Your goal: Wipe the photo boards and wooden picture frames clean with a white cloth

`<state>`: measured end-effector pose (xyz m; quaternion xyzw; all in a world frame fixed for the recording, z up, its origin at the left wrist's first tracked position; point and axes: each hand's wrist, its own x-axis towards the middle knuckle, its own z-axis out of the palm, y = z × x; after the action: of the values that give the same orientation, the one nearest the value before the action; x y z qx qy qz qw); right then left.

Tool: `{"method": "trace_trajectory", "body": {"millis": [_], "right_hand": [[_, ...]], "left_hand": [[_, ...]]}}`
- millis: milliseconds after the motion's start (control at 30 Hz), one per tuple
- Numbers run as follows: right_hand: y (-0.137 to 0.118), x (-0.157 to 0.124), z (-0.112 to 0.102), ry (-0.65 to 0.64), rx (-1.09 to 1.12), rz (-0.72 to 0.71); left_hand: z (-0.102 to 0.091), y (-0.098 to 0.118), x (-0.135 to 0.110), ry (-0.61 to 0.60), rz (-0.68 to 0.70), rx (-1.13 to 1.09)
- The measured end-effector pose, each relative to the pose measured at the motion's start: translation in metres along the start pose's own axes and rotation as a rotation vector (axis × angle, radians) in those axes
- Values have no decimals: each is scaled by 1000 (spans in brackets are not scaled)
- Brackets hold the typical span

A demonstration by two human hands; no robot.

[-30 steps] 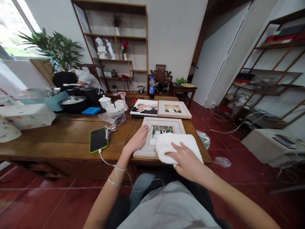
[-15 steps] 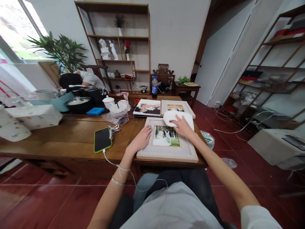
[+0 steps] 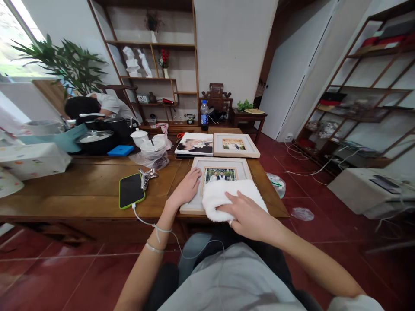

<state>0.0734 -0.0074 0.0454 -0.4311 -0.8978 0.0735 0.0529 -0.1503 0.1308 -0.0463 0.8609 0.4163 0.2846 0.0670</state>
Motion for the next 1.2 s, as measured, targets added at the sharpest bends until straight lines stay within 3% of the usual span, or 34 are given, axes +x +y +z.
{"method": "trace_trajectory", "body": {"millis": [100,233,333,467,567,667,967,1100,1200], "right_hand": [[20,13,12,34,33,-19],[71,39,22,132,-54,38],[101,61,17,229,-163,122],[116,92,7,363,-264,147],[112,106,7,261,-288,90],[99,102,10,121,-277,61],[15,20,-5,-62,-213,8],[-4,6,-5,-46,-138,-51],[12,13,9,53,-91,-76]], "left_hand": [[0,0,0,1,10,-13],[-1,0,0,7,19,-37],[-2,0,0,-1,14,-44],[-5,1,0,-25,17,-37],[-6,2,0,-33,9,-29],[-5,2,0,-29,6,-23],[-1,0,0,-15,14,2],[-1,0,0,-2,7,2],[-2,0,0,-11,18,-3]]}}
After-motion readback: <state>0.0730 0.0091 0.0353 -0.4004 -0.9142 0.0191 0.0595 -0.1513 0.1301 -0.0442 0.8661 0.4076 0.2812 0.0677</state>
